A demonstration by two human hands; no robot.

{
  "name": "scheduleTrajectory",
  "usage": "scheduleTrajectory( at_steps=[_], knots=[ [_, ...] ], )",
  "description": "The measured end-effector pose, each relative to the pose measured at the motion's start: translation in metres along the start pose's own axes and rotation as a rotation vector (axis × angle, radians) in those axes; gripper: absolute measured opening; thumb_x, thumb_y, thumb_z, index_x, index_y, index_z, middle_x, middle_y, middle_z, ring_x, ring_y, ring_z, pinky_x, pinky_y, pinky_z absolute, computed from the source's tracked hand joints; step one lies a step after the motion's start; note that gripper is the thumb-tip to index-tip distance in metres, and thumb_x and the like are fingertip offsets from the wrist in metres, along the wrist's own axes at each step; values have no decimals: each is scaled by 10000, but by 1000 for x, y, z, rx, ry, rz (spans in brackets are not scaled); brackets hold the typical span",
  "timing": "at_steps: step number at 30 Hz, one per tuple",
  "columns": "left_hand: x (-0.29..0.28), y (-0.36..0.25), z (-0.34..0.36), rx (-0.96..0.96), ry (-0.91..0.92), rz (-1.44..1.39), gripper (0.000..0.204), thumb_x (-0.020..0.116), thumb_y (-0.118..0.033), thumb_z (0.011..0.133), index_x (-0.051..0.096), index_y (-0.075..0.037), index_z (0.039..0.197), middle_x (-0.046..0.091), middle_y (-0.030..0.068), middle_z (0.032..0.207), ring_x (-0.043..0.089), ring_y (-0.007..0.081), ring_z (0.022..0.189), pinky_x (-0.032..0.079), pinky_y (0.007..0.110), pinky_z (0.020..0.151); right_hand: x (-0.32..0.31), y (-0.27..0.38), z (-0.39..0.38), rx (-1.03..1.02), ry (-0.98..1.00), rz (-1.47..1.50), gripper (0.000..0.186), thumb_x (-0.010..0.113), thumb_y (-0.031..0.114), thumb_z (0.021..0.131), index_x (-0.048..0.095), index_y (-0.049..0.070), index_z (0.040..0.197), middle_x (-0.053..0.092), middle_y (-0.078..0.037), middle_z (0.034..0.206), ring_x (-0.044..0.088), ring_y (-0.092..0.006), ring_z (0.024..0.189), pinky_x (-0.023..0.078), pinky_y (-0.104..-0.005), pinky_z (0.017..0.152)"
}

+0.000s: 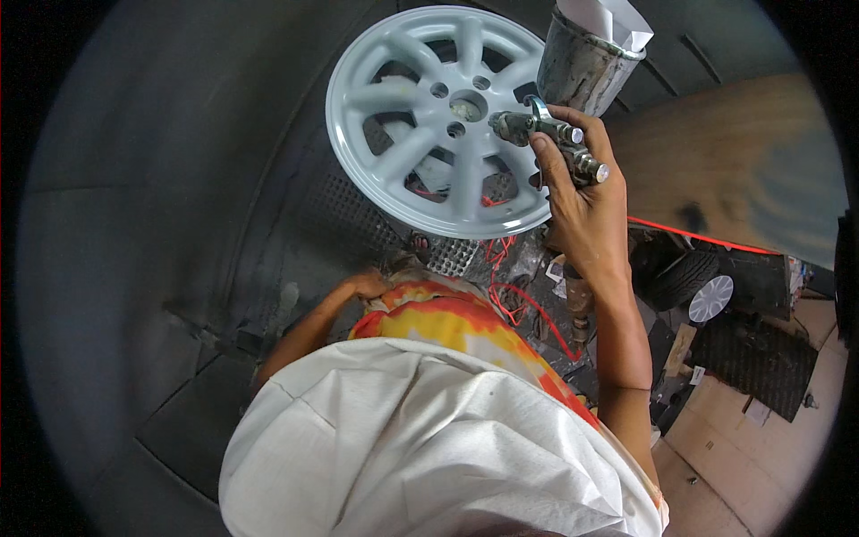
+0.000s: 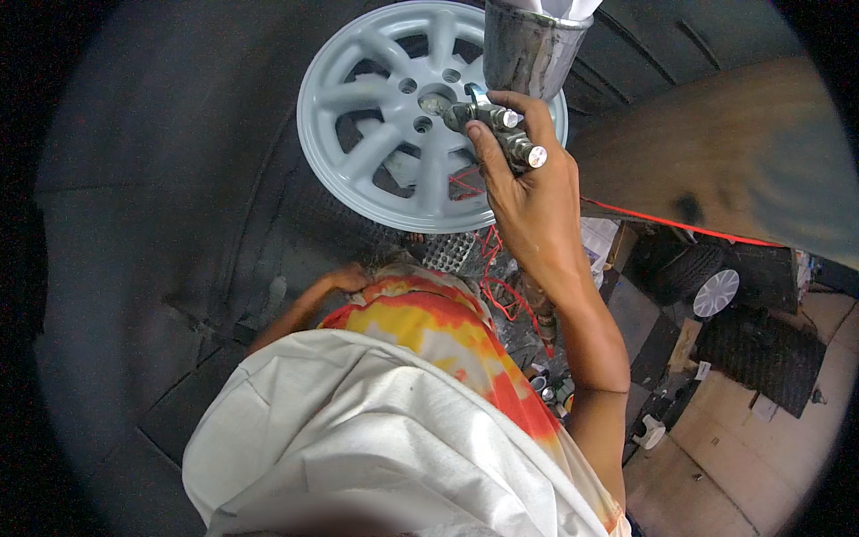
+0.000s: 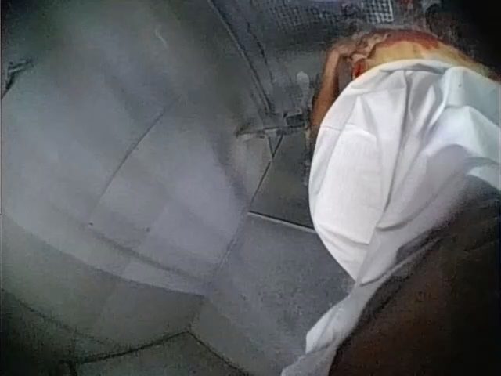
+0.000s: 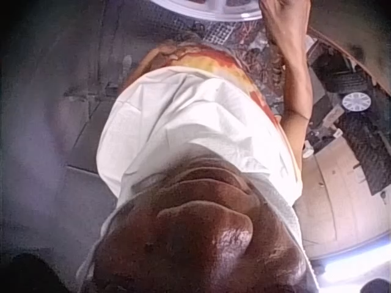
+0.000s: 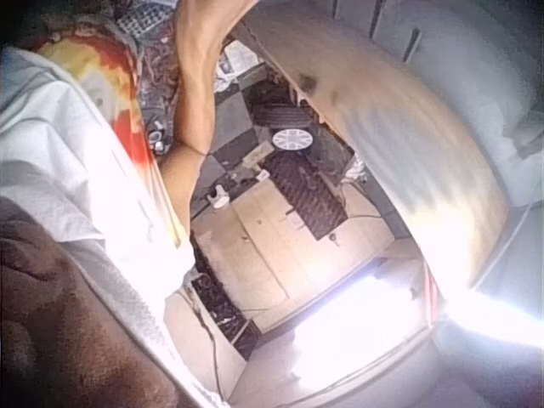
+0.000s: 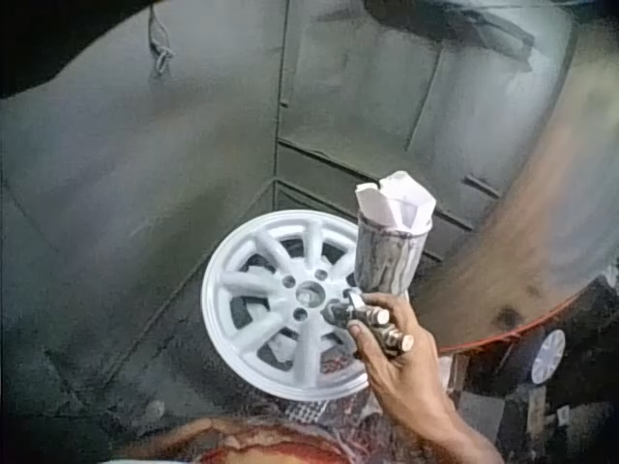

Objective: Painting a car wheel rim using a spray gun in a workshop environment.

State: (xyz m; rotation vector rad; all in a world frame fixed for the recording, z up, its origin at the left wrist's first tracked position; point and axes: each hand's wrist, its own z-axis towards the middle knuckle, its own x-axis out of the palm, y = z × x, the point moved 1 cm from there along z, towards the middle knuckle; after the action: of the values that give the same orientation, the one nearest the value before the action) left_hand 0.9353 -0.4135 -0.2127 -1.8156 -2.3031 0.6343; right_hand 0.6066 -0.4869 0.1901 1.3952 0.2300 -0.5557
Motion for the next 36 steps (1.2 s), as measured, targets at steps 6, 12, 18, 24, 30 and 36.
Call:
scheduleTrajectory(
  at_steps=[6, 12, 18, 24, 30, 36],
  knots=[
    [-105, 6, -31, 167, -230, -675, 420, 556, -292, 1064, 743, 78, 1132, 773, 228, 1043, 773, 299, 899, 647, 439, 814, 1, 4, 5, 13, 24, -64, 324, 722, 207, 1024, 629, 17, 1269, 721, -157, 850, 676, -154, 769, 537, -328, 710],
    [-214, 0, -29, 401, -769, -1248, 451, 499, -280, 1080, 659, 85, 1293, 736, 205, 1169, 719, 323, 1075, 589, 472, 952, -11, 14, 0, -6, -32, 0, 286, 721, 169, 1023, 643, 22, 1257, 731, -105, 864, 662, -116, 774, 526, -294, 700],
    [-242, -43, -28, 369, -782, -1197, 423, 489, -288, 1078, 674, 41, 1267, 689, 190, 1217, 674, 284, 1065, 571, 415, 882, -45, 33, 1, -94, -19, 101, 288, 716, 191, 1038, 651, 29, 1267, 706, -36, 978, 617, -75, 868, 509, -241, 764],
    [-186, -59, -29, 376, -987, -1213, 299, 530, -251, 1023, 729, -35, 1076, 680, 70, 919, 614, 191, 807, 492, 379, 706, -99, 50, 5, -45, -59, -43, 263, 699, 170, 1046, 658, 11, 1252, 670, 7, 985, 563, -47, 858, 475, -218, 762],
    [-81, -110, -36, 520, -960, -1433, 366, 565, -148, 988, 658, -46, 1327, 689, 110, 1244, 662, 245, 1066, 565, 390, 883, -147, 76, -12, 19, 73, 65, 302, 699, 243, 1055, 677, 22, 1260, 697, 22, 943, 596, -23, 778, 461, -183, 655],
    [20, -226, -25, 517, -657, -1675, 432, 521, -150, 1063, 498, -39, 1480, 633, 162, 1391, 612, 331, 1298, 521, 509, 1113, -175, 85, 4, -205, 76, 37, 391, 705, 318, 1050, 664, 21, 1300, 683, 5, 913, 603, -49, 763, 479, -214, 656]
  ],
)
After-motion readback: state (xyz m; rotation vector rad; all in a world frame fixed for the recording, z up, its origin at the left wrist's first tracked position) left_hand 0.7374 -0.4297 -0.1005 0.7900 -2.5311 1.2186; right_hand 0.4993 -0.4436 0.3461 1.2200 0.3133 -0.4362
